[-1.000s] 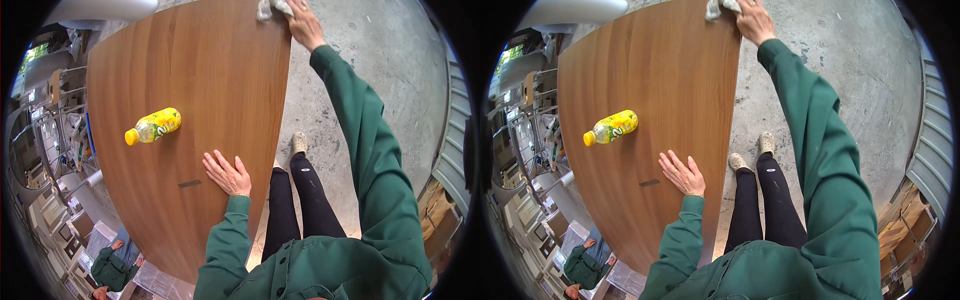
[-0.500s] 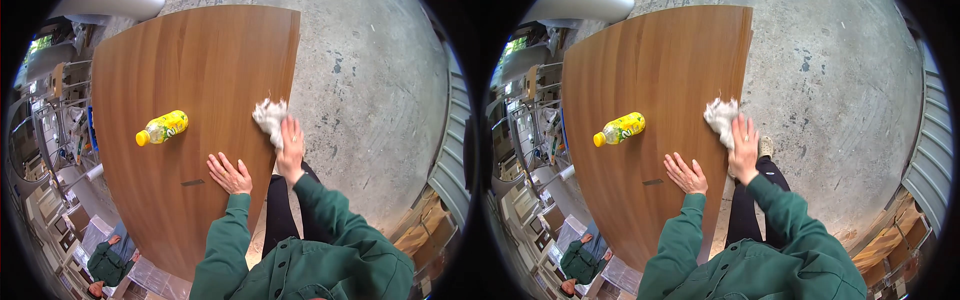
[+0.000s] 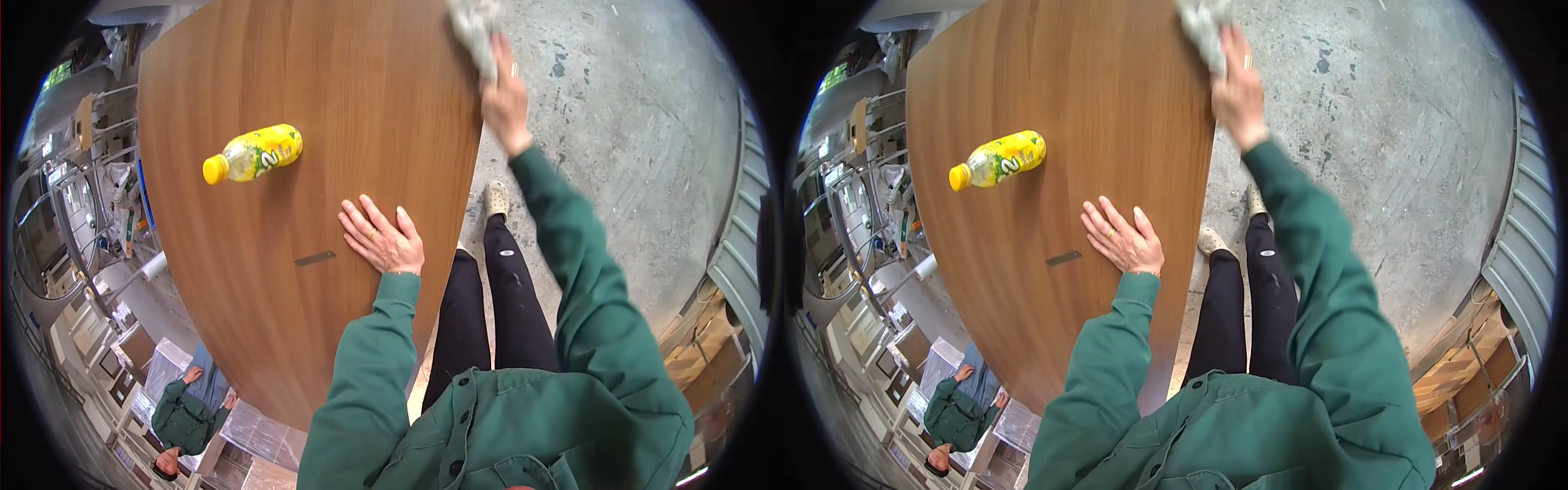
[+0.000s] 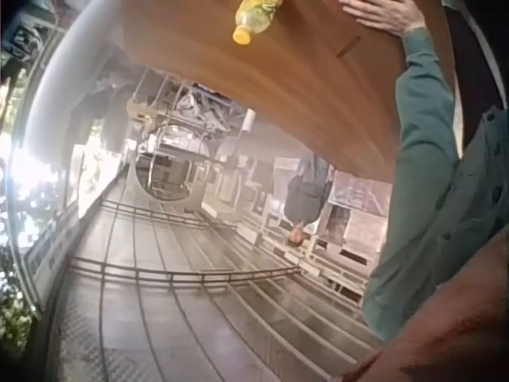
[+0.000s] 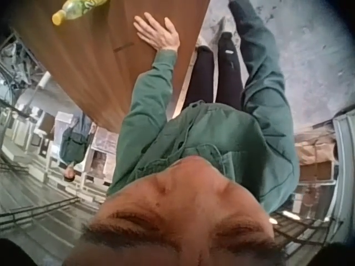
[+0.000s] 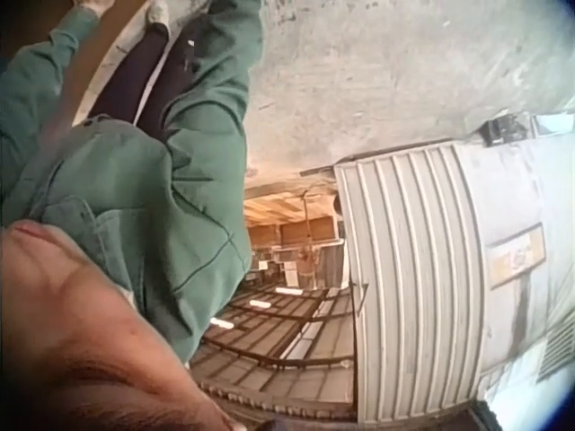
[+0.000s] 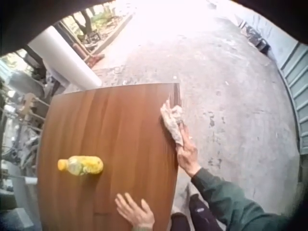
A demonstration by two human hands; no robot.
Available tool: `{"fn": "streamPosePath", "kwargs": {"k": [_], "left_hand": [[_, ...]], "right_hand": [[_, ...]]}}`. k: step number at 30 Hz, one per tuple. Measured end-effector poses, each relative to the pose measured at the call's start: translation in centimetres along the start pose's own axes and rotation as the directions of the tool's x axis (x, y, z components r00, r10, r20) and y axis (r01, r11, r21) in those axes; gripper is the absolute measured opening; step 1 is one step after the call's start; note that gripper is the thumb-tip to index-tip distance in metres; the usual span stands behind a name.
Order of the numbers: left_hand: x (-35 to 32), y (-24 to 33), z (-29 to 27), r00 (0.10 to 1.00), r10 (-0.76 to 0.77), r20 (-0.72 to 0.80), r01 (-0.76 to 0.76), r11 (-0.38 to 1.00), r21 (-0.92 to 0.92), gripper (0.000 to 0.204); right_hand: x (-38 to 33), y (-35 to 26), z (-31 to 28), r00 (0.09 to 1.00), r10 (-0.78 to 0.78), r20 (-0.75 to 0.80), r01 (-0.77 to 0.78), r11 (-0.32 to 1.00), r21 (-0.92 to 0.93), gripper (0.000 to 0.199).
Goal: Wiping down a large wooden furniture panel with a cloth and cleaning solution, and using a scraper to remove residue.
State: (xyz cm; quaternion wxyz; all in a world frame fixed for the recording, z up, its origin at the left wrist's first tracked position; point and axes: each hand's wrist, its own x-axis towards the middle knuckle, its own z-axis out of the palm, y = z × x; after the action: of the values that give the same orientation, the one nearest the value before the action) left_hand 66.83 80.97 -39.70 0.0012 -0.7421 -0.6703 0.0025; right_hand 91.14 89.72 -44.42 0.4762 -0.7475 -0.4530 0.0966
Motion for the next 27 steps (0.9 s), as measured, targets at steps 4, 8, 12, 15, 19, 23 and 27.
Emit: {"fn": "streamPosePath", "kwargs": {"k": [4,8,12,15,19,23,27], "left_hand": [[0.0,0.1,0.4,1.000,0.005,-0.018,-0.006,1.000,-0.022,0.058],[-0.2,-0.5,-0.1,0.999,0.020,0.048,-0.011,0.983,-0.185,0.060],[-4.7,-1.9,-3.0,0.926,0.301,0.227,0.061,0.473,-0.879,0.054],[-10.4,-2.2,-6.4,0.814,0.462,0.351,0.140,0.430,-0.892,0.051],[-7.9,-1.3,-7.3,0.974,0.180,0.139,-0.006,0.628,-0.778,0.039],[-0.6,-2.0,-2.8,0.997,0.017,-0.081,-0.056,0.859,-0.509,0.041],[0.3,-2.2,0.1,0.975,0.062,-0.214,-0.098,0.981,-0.166,0.045]], "right_hand": [[-17.7,-7.3,-4.0,0.972,0.126,0.197,-0.140,0.988,0.060,0.063],[-30.9,-12.6,-9.9,0.753,0.380,0.537,-0.478,0.877,0.050,0.047],[-31.5,-13.0,-12.1,0.350,0.798,0.490,-0.935,0.324,0.140,0.024],[-25.7,-16.2,-12.2,0.249,0.604,0.757,-0.859,-0.225,0.461,0.049],[-22.8,-11.9,-9.9,0.474,0.682,0.557,-0.869,0.258,0.423,0.044],[-20.7,-10.1,-3.8,0.671,0.689,0.276,-0.713,0.495,0.496,0.035],[-18.5,-11.3,-1.3,0.701,0.706,0.100,-0.658,0.587,0.472,0.029]]}}
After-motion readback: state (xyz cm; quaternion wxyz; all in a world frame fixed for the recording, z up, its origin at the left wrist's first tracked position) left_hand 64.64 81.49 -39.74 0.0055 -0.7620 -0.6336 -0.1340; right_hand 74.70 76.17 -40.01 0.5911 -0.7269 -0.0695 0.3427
